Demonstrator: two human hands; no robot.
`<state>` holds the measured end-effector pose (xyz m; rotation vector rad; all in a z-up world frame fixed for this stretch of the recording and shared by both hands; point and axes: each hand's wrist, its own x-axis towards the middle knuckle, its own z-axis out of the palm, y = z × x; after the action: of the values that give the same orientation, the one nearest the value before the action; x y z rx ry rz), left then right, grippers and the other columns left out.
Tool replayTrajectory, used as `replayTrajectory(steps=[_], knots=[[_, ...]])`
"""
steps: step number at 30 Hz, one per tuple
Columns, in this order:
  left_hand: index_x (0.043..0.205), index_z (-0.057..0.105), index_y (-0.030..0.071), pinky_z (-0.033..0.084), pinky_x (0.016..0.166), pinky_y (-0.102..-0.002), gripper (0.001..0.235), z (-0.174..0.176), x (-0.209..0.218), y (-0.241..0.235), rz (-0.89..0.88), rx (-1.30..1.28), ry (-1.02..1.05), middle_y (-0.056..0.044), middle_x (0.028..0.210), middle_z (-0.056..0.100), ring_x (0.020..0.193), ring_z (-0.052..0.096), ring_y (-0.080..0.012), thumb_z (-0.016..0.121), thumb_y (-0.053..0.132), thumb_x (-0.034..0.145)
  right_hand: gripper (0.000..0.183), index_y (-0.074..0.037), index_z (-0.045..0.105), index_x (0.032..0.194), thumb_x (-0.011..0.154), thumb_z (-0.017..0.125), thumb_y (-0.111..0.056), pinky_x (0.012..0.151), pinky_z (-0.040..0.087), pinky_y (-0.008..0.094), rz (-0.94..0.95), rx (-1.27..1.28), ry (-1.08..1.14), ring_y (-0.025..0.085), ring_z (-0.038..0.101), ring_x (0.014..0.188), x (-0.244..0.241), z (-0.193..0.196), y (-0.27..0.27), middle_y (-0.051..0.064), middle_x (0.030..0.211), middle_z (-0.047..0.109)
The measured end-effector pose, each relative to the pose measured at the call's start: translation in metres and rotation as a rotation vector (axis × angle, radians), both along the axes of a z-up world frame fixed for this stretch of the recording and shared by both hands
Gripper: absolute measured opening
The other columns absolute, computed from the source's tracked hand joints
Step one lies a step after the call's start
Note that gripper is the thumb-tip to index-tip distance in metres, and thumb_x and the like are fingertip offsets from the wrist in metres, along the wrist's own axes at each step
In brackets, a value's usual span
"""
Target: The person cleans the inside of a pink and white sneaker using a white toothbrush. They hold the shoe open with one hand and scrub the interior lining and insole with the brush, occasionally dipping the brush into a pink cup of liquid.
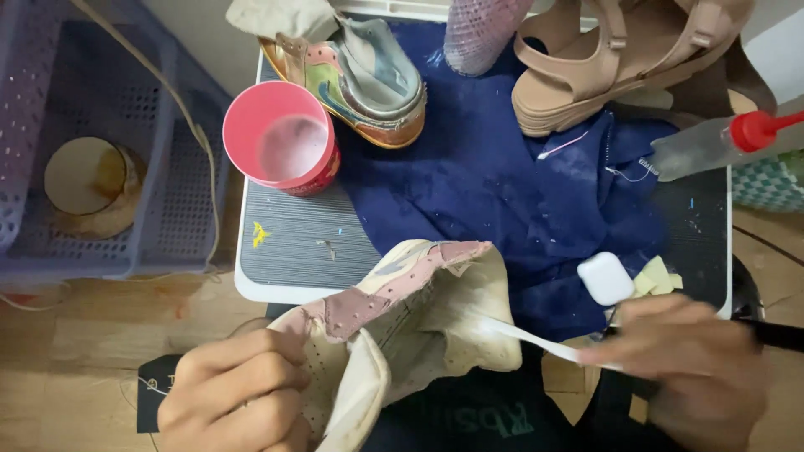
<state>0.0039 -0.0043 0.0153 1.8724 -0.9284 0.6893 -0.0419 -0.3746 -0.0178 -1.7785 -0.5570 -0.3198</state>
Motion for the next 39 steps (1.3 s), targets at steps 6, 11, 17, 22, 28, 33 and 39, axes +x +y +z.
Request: replayTrajectory(steps=[6,11,17,22,28,33,39], knots=[[0.05,0.032,0.006,0.045,0.048,-0.022,0.038,0.002,0.005,0.001,-0.041,-0.002,-0.022,-0.008,0.053,0.035,0.045,0.032,-0.019,0.055,-0.009,0.076,0.023,-0.015,0.067,0.117,0.102,0.049,-0.019,0.054,0.036,0.03,0.296,-0.116,-0.09,0.011,0.043,0.05,0.019,-0.012,-0.016,0.01,0.113,0.082],[0.05,0.034,0.004,0.048,0.05,-0.02,0.038,0.003,-0.001,0.004,-0.003,0.076,0.059,-0.008,0.054,0.039,0.045,0.04,-0.0182,0.057,-0.004,0.079,0.026,-0.011,0.066,0.115,0.109,0.046,-0.028,0.058,0.053,0.035,0.433,-0.064,-0.059,0.021,0.067,0.059,0.037,-0.023,-0.016,0.02,0.107,0.08],[0.052,0.047,0.001,0.064,0.064,-0.024,0.03,0.011,-0.011,0.005,0.075,0.234,0.329,-0.009,0.058,0.061,0.054,0.065,-0.0194,0.062,0.001,0.078,0.031,-0.009,0.065,0.085,0.101,0.046,-0.027,0.054,0.055,0.03,0.43,-0.231,-0.048,0.016,0.061,0.046,0.033,-0.032,-0.038,0.016,0.104,0.079],[0.073,0.08,0.001,0.054,0.077,0.0,0.008,0.019,-0.028,0.035,0.242,0.337,1.042,0.004,0.085,0.086,0.075,0.08,0.008,0.073,0.001,0.075,0.057,-0.018,0.064,0.063,0.107,0.031,-0.032,0.049,0.048,0.025,0.381,-0.274,-0.115,0.005,0.042,0.036,0.033,-0.04,-0.052,0.004,0.104,0.078],[0.068,0.074,0.003,0.056,0.073,-0.004,0.017,0.017,-0.025,0.033,0.186,0.394,0.864,0.002,0.082,0.081,0.075,0.079,0.0029,0.066,0.003,0.083,0.052,-0.048,0.092,0.107,0.065,0.089,-0.018,0.051,0.056,0.021,0.335,-0.832,0.692,0.001,0.074,0.044,0.023,-0.072,-0.128,-0.008,0.078,0.07],[0.05,0.057,0.0,0.059,0.072,-0.009,0.031,0.022,-0.022,0.014,0.195,0.3,0.68,-0.003,0.066,0.072,0.063,0.075,-0.0051,0.07,0.003,0.078,0.032,-0.041,0.061,0.117,0.093,0.05,-0.022,0.049,0.041,0.046,0.907,-1.409,0.138,0.023,0.05,0.066,0.019,-0.099,-0.161,-0.005,0.07,0.046],[0.053,0.039,0.002,0.056,0.059,-0.015,0.041,0.003,-0.008,0.017,-0.008,0.203,0.183,-0.006,0.058,0.044,0.049,0.048,-0.0127,0.067,-0.006,0.081,0.036,-0.017,0.068,0.106,0.108,0.037,-0.035,0.087,0.064,0.035,0.111,-0.287,-0.108,0.01,0.081,0.089,0.01,-0.06,-0.056,-0.002,0.103,0.08]])
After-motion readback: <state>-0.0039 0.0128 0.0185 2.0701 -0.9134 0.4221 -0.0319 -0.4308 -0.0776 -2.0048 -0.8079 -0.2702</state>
